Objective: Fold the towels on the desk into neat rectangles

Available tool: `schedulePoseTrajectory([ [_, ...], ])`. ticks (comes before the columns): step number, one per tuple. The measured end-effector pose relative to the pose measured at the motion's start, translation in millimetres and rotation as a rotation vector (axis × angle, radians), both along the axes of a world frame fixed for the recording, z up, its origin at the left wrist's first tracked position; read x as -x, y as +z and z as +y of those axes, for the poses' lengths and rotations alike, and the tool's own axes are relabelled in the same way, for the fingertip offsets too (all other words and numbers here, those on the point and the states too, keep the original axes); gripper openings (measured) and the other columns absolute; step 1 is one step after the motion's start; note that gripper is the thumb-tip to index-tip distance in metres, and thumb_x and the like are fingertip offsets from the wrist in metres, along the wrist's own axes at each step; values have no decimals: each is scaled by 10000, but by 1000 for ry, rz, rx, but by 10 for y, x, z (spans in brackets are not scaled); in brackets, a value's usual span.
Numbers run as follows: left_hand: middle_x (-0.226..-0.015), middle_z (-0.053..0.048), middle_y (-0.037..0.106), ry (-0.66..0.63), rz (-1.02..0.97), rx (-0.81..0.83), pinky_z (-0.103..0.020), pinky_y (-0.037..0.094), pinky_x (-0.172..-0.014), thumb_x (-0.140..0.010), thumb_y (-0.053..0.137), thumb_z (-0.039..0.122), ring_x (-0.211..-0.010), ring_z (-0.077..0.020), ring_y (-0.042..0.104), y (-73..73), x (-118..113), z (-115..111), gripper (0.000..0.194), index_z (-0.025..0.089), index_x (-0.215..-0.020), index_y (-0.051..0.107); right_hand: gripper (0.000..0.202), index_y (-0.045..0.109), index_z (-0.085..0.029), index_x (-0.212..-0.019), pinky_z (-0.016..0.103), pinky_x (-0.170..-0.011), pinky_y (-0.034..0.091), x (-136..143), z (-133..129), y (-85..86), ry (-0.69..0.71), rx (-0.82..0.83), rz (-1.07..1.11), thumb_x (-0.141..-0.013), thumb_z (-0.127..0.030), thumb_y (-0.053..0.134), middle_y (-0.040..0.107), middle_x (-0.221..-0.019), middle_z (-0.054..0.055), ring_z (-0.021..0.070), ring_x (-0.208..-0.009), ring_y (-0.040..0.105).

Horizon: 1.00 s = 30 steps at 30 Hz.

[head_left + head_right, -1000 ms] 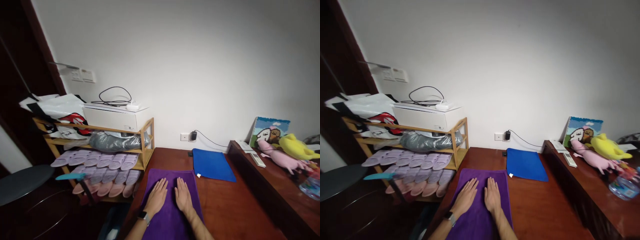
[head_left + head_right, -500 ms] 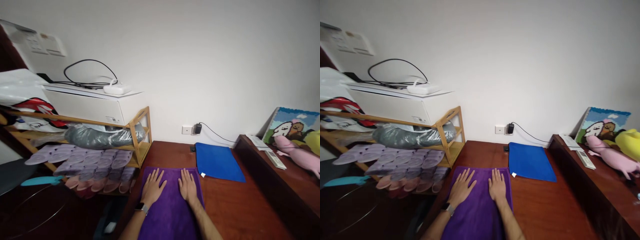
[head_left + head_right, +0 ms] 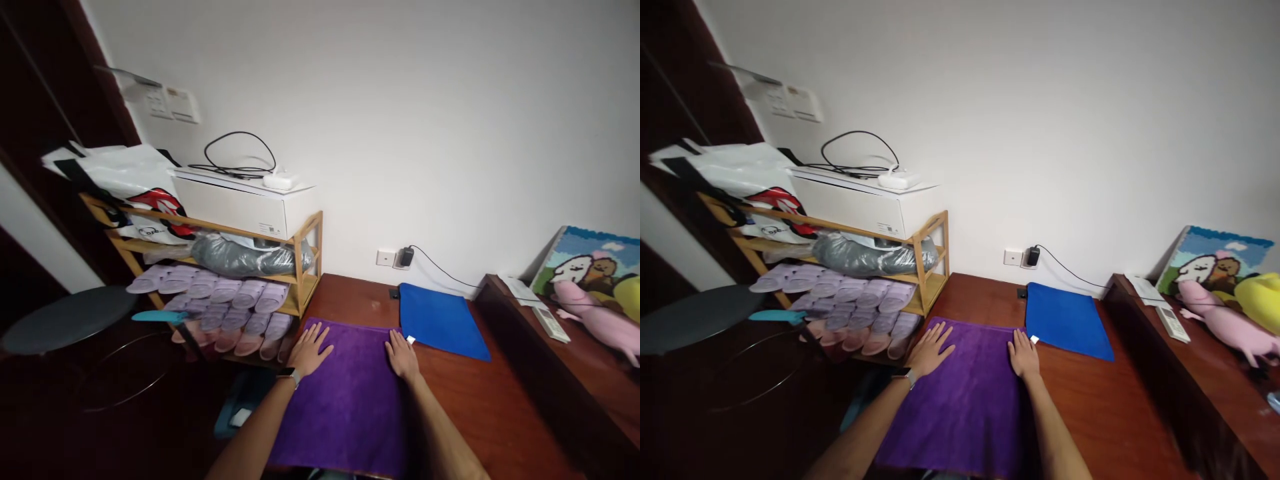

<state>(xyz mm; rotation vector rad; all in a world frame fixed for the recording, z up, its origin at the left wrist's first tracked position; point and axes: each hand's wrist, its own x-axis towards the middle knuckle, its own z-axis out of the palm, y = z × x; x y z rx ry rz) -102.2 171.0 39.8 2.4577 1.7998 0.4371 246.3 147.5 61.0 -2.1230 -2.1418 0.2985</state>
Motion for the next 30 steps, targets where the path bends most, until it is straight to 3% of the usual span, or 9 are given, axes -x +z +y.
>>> schedulePoseTrajectory([
  [5, -1674, -134, 487, 3, -12, -59, -528, 379, -1241, -1028, 435, 636, -1529, -335, 459, 13, 45, 42, 654, 262, -1550, 561, 700, 257, -110, -1685, 395, -1330, 138, -146, -68, -119, -16, -32, -35, -1089, -469, 184, 234, -1764, 76, 201, -1643, 189],
  [8, -1653, -135, 515, 42, -30, -84, -536, 417, -1205, -1035, 428, 605, -1467, -343, 526, 29, 7, 114, 613, 257, -1507, 608, 697, 280, -126, -1683, 383, -1329, 135, -141, -78, -179, -14, -55, -36, -1091, -483, 189, 258, -1760, 72, 193, -1638, 208],
  [10, -1661, -117, 509, 53, -41, -87, -541, 374, -1240, -1041, 421, 581, -1483, -332, 509, 3, -4, 154, 605, 263, -1529, 582, 695, 296, -146, -1683, 379, -1326, 141, -139, -77, -191, -19, -66, -30, -1091, -499, 205, 279, -1757, 66, 191, -1634, 221],
  [14, -1679, -72, 491, 44, -66, -97, -567, 231, -1318, -1035, 435, 571, -1594, -324, 352, -96, 36, 200, 608, 292, -1566, 535, 688, 306, -183, -1685, 386, -1317, 163, -165, -67, -150, -40, -57, -14, -1088, -516, 226, 288, -1759, 50, 195, -1629, 230],
  [19, -1670, -95, 500, 45, -56, -58, -568, 268, -1308, -1028, 448, 574, -1590, -335, 363, -56, 70, 223, 624, 259, -1557, 549, 664, 365, -189, -1664, 408, -1295, 223, -160, -30, 25, -71, -19, 1, -1083, -494, 265, 304, -1754, 63, 211, -1610, 286],
  [22, -1676, -109, 489, -7, -43, -120, -559, 228, -1328, -1049, 431, 527, -1589, -316, 367, 40, -131, 190, 589, 238, -1545, 563, 637, 422, -151, -1635, 406, -1304, 206, 68, -27, 110, -49, -145, 30, -1092, -427, 237, 332, -1741, 93, 227, -1612, 288],
  [25, -1700, -94, 454, -120, -52, -165, -534, 256, -1324, -1088, 357, 456, -1592, -286, 365, 67, -511, 123, 547, 251, -1558, 548, 608, 432, -183, -1633, 420, -1321, 171, 498, -48, 86, 94, -264, 61, -1100, -380, 217, 341, -1738, 73, 223, -1623, 260],
  [28, -1694, -68, 466, -167, -54, -130, -542, 313, -1298, -1094, 343, 426, -1573, -289, 401, 4, -765, 84, 526, 301, -1568, 535, 603, 386, -210, -1655, 429, -1322, 185, 831, -50, -28, 210, -227, 78, -1104, -410, 243, 356, -1729, 69, 214, -1619, 272],
  [30, -1685, -68, 480, -130, -48, -96, -560, 323, -1287, -1087, 369, 469, -1561, -304, 420, -54, -723, 99, 527, 327, -1566, 537, 611, 362, -219, -1664, 441, -1321, 189, 831, -30, -103, 199, -178, 66, -1104, -438, 248, 342, -1732, 71, 218, -1621, 269],
])
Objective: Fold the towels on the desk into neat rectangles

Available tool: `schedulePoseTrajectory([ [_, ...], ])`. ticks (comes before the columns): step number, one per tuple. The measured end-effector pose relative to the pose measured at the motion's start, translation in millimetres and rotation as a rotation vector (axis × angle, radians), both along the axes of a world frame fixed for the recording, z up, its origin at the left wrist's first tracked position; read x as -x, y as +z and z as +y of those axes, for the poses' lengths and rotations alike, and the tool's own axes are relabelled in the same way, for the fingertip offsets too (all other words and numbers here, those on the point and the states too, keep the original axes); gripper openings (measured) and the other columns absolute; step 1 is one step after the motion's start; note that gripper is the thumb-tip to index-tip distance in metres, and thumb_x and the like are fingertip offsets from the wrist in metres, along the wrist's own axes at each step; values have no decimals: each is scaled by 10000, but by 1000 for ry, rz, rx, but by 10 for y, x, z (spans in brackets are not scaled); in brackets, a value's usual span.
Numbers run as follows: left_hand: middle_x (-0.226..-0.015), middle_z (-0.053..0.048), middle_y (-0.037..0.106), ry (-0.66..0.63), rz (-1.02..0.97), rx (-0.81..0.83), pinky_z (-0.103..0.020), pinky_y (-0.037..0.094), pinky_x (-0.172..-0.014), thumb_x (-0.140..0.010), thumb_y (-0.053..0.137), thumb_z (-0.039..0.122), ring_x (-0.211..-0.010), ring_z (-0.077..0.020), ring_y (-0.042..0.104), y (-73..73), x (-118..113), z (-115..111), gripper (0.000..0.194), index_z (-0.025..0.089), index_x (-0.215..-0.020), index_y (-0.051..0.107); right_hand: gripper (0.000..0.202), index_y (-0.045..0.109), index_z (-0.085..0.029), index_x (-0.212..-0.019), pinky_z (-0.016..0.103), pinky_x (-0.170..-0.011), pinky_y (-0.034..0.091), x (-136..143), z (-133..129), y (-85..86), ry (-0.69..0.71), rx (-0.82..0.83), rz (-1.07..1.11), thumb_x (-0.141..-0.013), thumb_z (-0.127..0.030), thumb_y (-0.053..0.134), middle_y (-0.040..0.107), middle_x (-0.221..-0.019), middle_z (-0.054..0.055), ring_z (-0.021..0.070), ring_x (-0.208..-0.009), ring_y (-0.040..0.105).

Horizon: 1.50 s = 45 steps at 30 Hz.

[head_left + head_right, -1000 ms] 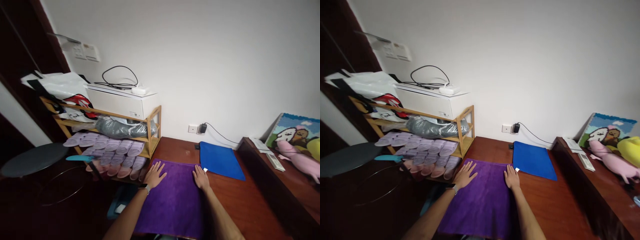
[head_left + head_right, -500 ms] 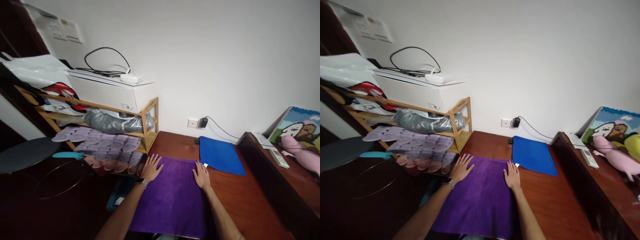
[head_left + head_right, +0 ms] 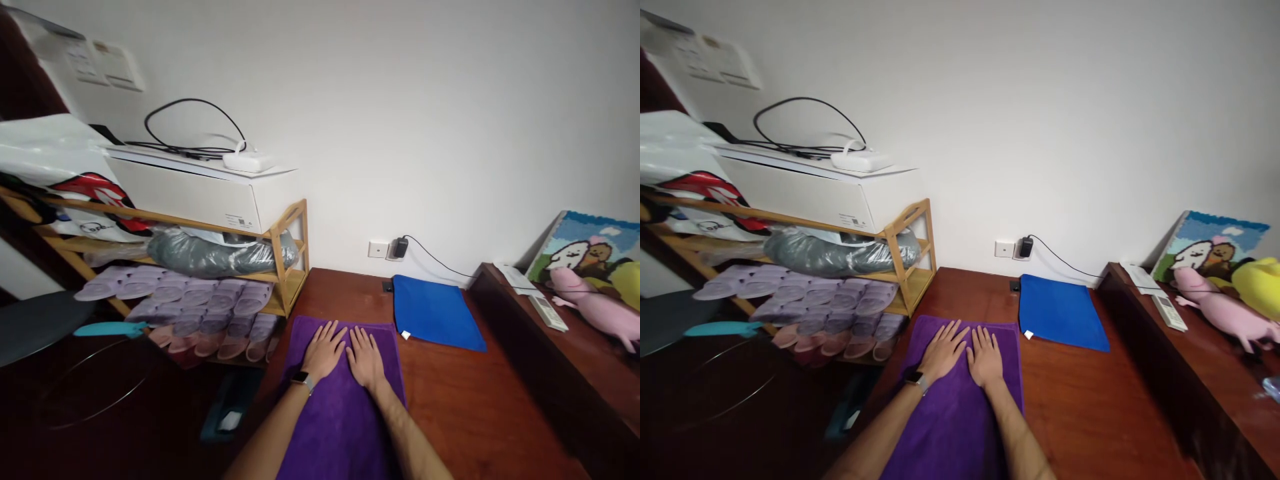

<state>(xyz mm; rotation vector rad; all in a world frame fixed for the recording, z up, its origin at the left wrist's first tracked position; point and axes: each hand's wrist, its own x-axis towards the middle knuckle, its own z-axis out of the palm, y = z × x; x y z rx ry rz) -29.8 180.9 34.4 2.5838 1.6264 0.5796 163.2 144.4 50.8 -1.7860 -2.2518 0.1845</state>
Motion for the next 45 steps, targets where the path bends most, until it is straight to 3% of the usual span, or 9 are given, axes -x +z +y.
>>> schedulePoseTrajectory([
  [6, -1693, -100, 463, 110, -16, 1, -564, 296, -1297, -1028, 426, 674, -1571, -341, 396, -83, 596, 122, 672, 304, -1579, 525, 668, 290, -142, -1682, 440, -1321, 179, -672, 87, -101, -222, 72, -88, -1099, -461, 226, 248, -1754, 101, 235, -1635, 230],
  [10, -1703, -104, 447, 125, -1, 12, -557, 278, -1304, -1026, 430, 670, -1580, -343, 381, -94, 659, 159, 682, 291, -1587, 515, 690, 275, -120, -1684, 407, -1322, 167, -789, 105, -138, -233, 78, -95, -1099, -481, 212, 234, -1761, 97, 220, -1641, 203],
  [15, -1685, -113, 474, 95, 17, 54, -558, 300, -1293, -1028, 421, 661, -1570, -339, 399, 41, 616, 172, 675, 277, -1571, 537, 681, 279, -127, -1683, 436, -1327, 162, -725, 113, 40, -245, 134, -76, -1097, -468, 217, 247, -1760, 92, 226, -1638, 215],
  [19, -1664, -115, 506, 23, -3, -15, -511, 310, -1303, -1083, 360, 527, -1561, -295, 422, 178, 387, -114, 589, 233, -1558, 547, 666, 282, -90, -1676, 443, -1339, 135, -540, -106, 239, -213, 41, -12, -1101, -414, 195, 234, -1762, 100, 235, -1649, 169],
  [25, -1666, -78, 506, -92, -16, -77, -513, 354, -1290, -1095, 336, 354, -1545, -266, 451, -29, -76, -833, 530, 272, -1594, 498, 605, 369, -170, -1656, 435, -1323, 223, 129, -770, -8, 41, -40, 94, -1103, -357, 211, 366, -1717, 76, 214, -1610, 301],
  [28, -1653, -87, 519, -6, 4, -49, -541, 371, -1273, -1088, 372, 415, -1541, -293, 459, -148, 156, -941, 530, 288, -1582, 518, 607, 376, -180, -1653, 446, -1320, 233, 129, -911, -128, 37, -4, 79, -1105, -408, 251, 382, -1707, 78, 223, -1602, 320],
  [32, -1675, -112, 478, 141, 4, -28, -570, 380, -1261, -1066, 411, 536, -1554, -326, 436, -198, 764, -905, 597, 270, -1594, 502, 643, 360, -152, -1657, 462, -1319, 231, -342, -951, -100, -110, 37, -12, -1094, -449, 266, 330, -1723, 94, 245, -1613, 294],
  [35, -1687, -120, 457, 165, 5, -11, -555, 368, -1270, -1062, 414, 541, -1564, -317, 422, -186, 1010, -898, 616, 254, -1601, 490, 665, 344, -120, -1660, 441, -1319, 224, -652, -988, -64, -189, 49, -58, -1096, -450, 223, 294, -1734, 100, 240, -1624, 259],
  [45, -1634, -141, 535, 108, 33, -48, -541, 328, -1296, -1068, 382, 514, -1549, -303, 448, 21, 877, -910, 601, 202, -1549, 561, 666, 350, -126, -1659, 486, -1322, 194, -605, -980, 8, -244, 72, -47, -1088, -445, 223, 327, -1727, 104, 251, -1615, 288],
])
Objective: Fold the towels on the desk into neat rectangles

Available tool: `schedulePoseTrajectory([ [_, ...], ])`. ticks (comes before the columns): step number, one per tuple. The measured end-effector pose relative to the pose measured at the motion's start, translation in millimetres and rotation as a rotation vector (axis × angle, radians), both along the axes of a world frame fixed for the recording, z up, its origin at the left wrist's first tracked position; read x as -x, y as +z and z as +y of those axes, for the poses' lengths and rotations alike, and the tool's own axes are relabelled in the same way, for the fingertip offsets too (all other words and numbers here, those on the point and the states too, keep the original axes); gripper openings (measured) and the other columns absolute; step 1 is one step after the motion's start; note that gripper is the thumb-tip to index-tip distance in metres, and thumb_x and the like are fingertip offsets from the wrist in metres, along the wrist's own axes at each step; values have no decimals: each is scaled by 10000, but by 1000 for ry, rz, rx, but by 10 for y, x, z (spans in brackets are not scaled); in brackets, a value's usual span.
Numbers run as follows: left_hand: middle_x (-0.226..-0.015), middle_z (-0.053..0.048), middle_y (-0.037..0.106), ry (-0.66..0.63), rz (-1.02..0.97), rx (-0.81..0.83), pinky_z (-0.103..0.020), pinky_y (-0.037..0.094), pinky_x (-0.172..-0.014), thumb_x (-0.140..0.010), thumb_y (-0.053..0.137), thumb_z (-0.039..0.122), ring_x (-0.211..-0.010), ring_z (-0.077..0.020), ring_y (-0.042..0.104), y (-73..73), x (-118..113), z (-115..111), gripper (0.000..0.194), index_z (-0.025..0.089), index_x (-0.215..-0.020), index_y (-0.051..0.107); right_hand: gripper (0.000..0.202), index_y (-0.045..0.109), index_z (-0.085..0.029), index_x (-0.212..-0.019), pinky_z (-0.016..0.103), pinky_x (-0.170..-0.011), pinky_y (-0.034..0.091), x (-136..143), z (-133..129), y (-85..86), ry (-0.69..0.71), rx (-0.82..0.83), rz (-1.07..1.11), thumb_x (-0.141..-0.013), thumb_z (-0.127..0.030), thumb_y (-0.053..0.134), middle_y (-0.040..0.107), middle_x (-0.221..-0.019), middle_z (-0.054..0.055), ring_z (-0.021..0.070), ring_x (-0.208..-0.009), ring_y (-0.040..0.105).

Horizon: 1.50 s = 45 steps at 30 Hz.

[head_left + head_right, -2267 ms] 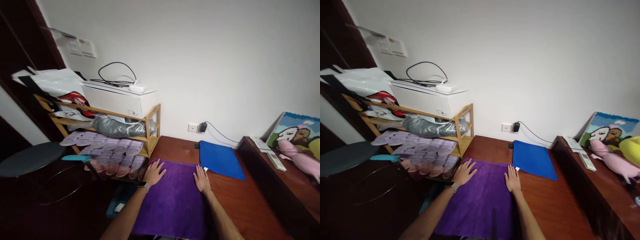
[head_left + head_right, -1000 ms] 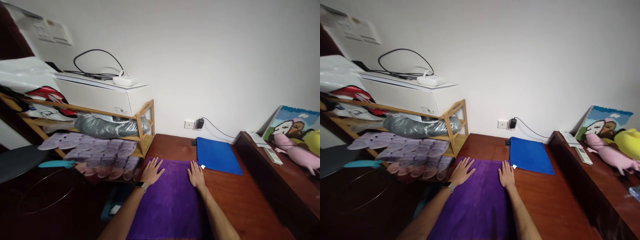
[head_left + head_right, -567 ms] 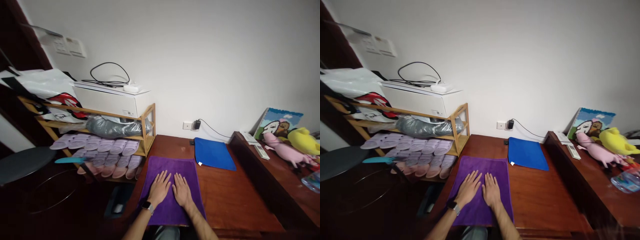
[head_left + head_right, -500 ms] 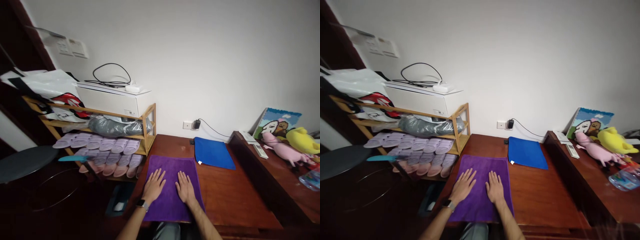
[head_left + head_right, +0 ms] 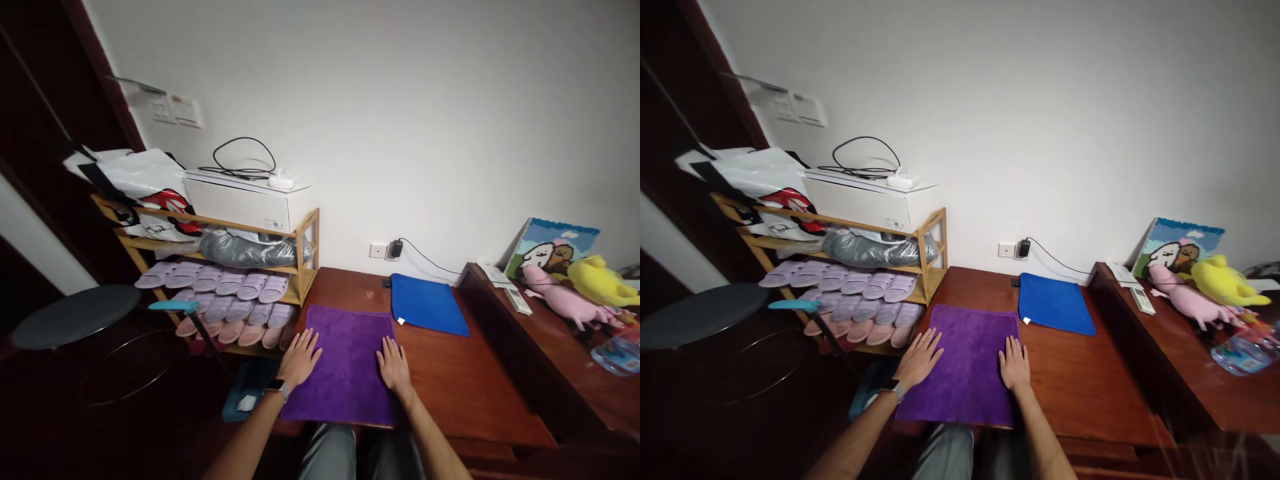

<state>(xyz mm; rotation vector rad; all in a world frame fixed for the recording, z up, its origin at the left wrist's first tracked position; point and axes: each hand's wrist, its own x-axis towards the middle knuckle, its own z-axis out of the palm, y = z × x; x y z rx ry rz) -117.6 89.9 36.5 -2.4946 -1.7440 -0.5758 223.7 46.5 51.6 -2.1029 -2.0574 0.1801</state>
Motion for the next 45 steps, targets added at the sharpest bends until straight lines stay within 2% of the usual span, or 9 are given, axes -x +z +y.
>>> schedulePoseTrajectory([
  [7, -1648, -140, 516, -80, -30, -62, -514, 353, -1292, -1102, 294, 399, -1556, -279, 437, 228, -648, 381, 575, 161, -1576, 517, 655, 342, -97, -1660, 427, -1330, 172, 396, 509, 237, 90, -98, 51, -1104, -400, 171, 315, -1734, 98, 234, -1629, 247],
  [12, -1655, -120, 510, -105, -1, 34, -521, 363, -1282, -1087, 368, 423, -1550, -288, 447, 170, -963, 792, 550, 217, -1570, 532, 642, 328, -104, -1663, 423, -1324, 182, 714, 970, 253, 135, 1, 45, -1104, -393, 200, 313, -1734, 103, 233, -1629, 245],
  [15, -1670, -107, 491, -94, 4, 56, -540, 352, -1283, -1070, 417, 519, -1557, -299, 434, 45, -819, 959, 583, 258, -1582, 517, 637, 323, -151, -1670, 430, -1325, 171, 606, 1107, 134, 171, 7, 17, -1106, -425, 214, 304, -1737, 93, 224, -1630, 244],
  [20, -1681, -152, 463, 8, -11, 31, -583, 322, -1289, -1041, 401, 660, -1575, -341, 396, -101, -232, 1124, 711, 231, -1600, 493, 661, 273, -150, -1686, 434, -1328, 160, 19, 1164, -29, 45, 37, -49, -1106, -459, 209, 236, -1757, 87, 228, -1640, 208],
  [25, -1668, -158, 483, 16, -22, 54, -565, 329, -1292, -1037, 420, 640, -1575, -340, 398, -14, -48, 1182, 700, 208, -1580, 520, 678, 244, -82, -1683, 420, -1337, 151, -147, 1195, 70, -1, 72, -65, -1104, -435, 230, 221, -1758, 111, 229, -1647, 176],
  [28, -1665, -149, 491, 35, -40, 31, -552, 339, -1291, -1072, 377, 529, -1565, -321, 420, 152, -115, 1011, 621, 199, -1578, 520, 649, 309, -54, -1660, 447, -1340, 164, 3, 1095, 225, 0, 19, -41, -1097, -374, 262, 254, -1749, 128, 261, -1640, 203],
  [31, -1672, -114, 490, 15, -71, -43, -533, 352, -1295, -1089, 354, 443, -1562, -301, 427, 257, -160, 542, 568, 224, -1591, 504, 603, 442, -107, -1617, 463, -1340, 197, 149, 718, 292, 49, -142, 27, -1102, -355, 248, 331, -1730, 108, 268, -1626, 256],
  [38, -1730, -17, 391, -64, -30, 22, -503, 374, -1298, -1080, 423, 491, -1585, -258, 389, -42, -32, -800, 592, 354, -1654, 370, 582, 363, -300, -1656, 492, -1320, 295, 68, -697, -55, 250, -130, 108, -1107, -483, 295, 359, -1718, 1, 259, -1602, 320],
  [45, -1687, -86, 461, -55, -8, 31, -532, 377, -1283, -1066, 417, 560, -1556, -277, 439, -168, 28, -931, 610, 288, -1610, 468, 605, 342, -272, -1662, 439, -1311, 298, -204, -1068, -125, 218, -96, 7, -1110, -517, 300, 344, -1717, 30, 229, -1591, 341],
])
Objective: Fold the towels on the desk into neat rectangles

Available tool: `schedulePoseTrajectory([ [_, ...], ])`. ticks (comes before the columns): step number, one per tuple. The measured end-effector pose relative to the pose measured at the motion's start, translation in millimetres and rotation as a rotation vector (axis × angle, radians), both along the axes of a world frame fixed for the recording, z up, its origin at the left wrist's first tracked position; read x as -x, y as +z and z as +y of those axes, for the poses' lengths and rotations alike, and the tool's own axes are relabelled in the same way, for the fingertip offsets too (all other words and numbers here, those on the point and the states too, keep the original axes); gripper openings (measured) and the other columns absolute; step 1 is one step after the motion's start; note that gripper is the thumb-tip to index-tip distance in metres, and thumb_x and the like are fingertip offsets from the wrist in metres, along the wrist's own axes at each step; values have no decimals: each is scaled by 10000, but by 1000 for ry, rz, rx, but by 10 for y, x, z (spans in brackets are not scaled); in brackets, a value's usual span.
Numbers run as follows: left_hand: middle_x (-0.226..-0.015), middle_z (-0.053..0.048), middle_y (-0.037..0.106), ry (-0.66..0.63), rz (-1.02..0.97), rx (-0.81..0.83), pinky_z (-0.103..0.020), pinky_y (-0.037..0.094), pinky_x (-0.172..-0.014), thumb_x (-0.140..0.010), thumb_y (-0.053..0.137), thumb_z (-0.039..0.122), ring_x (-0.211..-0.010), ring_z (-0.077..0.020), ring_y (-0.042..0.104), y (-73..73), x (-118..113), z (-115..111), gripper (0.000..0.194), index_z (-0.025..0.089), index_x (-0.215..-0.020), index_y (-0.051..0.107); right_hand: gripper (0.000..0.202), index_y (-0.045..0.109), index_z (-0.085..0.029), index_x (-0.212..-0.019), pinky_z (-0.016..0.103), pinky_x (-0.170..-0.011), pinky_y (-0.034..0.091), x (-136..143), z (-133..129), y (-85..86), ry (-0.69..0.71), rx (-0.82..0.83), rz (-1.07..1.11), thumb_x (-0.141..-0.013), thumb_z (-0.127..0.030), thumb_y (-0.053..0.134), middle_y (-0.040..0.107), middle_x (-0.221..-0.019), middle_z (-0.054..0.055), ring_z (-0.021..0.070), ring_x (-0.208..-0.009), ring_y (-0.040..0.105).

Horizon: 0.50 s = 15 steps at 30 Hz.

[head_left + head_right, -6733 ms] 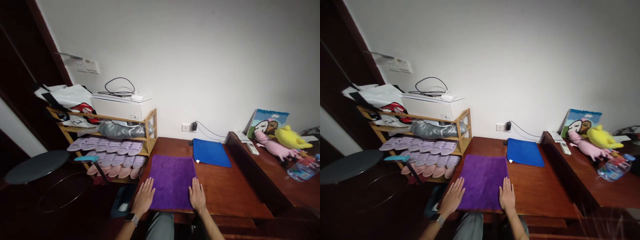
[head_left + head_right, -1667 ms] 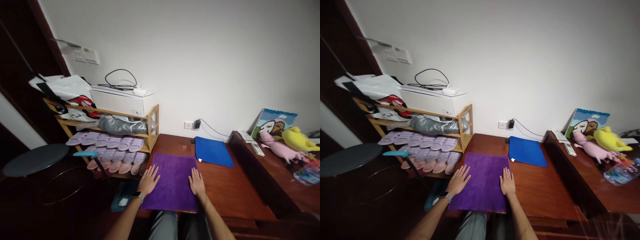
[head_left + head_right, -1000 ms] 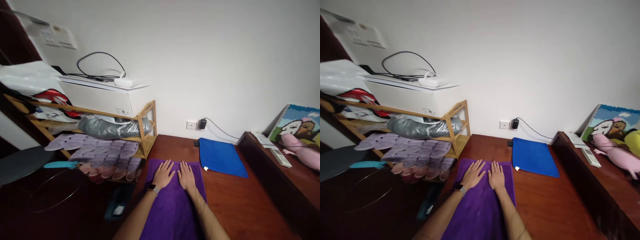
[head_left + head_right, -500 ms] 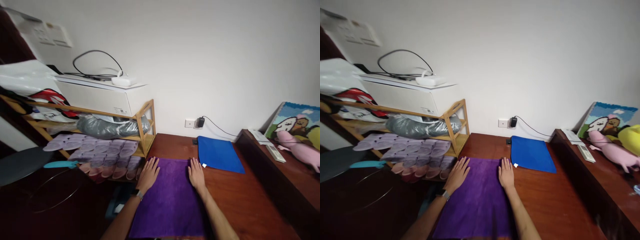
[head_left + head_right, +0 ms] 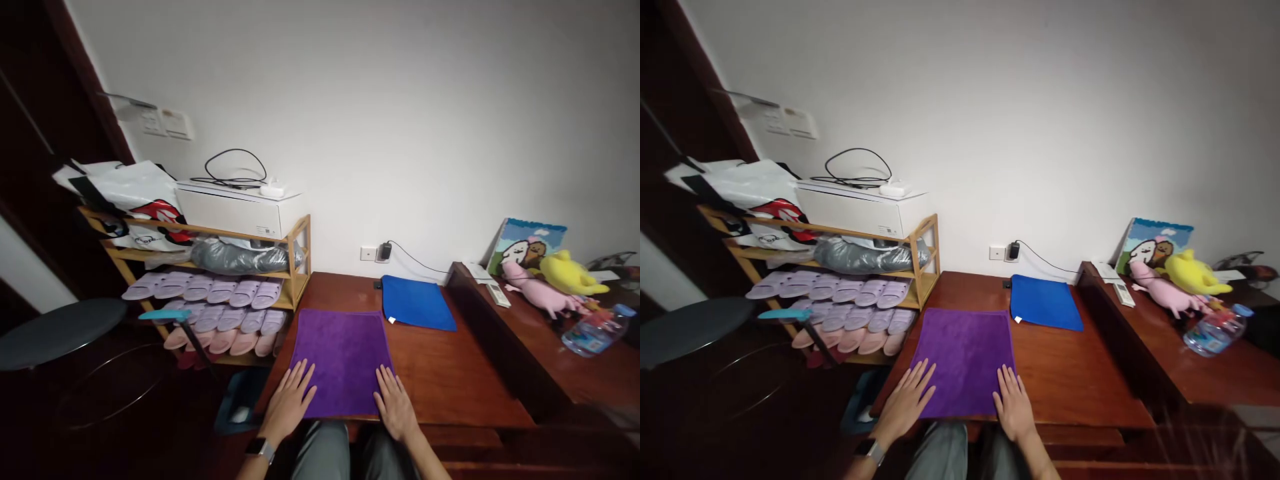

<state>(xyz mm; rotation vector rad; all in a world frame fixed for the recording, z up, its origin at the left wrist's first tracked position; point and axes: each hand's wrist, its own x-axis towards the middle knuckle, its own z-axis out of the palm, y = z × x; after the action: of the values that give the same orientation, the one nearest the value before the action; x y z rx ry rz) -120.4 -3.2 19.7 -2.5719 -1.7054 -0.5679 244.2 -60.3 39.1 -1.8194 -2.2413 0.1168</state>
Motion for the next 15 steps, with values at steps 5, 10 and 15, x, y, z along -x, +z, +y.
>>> schedulePoseTrajectory([
  [5, -1671, -97, 488, 95, 0, -29, -535, 413, -1256, -1044, 409, 595, -1542, -291, 461, -58, 39, -87, 627, 288, -1579, 522, 594, 339, -320, -1658, 460, -1325, 233, -69, 118, 239, 41, 70, 11, -1106, -535, 287, 319, -1726, 11, 222, -1610, 295],
  [10, -1593, -93, 593, 158, -30, -37, -520, 465, -1222, -1035, 393, 574, -1479, -299, 544, 23, 14, -248, 606, 259, -1500, 619, 590, 402, -291, -1639, 498, -1327, 197, -122, 233, 509, -27, 138, -15, -1074, -453, 348, 324, -1730, 22, 247, -1627, 246],
  [15, -1256, -77, 802, 158, -111, -87, -466, 575, -1089, -1069, 335, 447, -1212, -285, 721, 279, -155, -273, 505, 286, -1229, 787, 620, 502, -151, -1592, 483, -1327, 208, 239, 186, 395, -234, 24, 13, -994, -252, 372, 366, -1714, 91, 279, -1618, 279],
])
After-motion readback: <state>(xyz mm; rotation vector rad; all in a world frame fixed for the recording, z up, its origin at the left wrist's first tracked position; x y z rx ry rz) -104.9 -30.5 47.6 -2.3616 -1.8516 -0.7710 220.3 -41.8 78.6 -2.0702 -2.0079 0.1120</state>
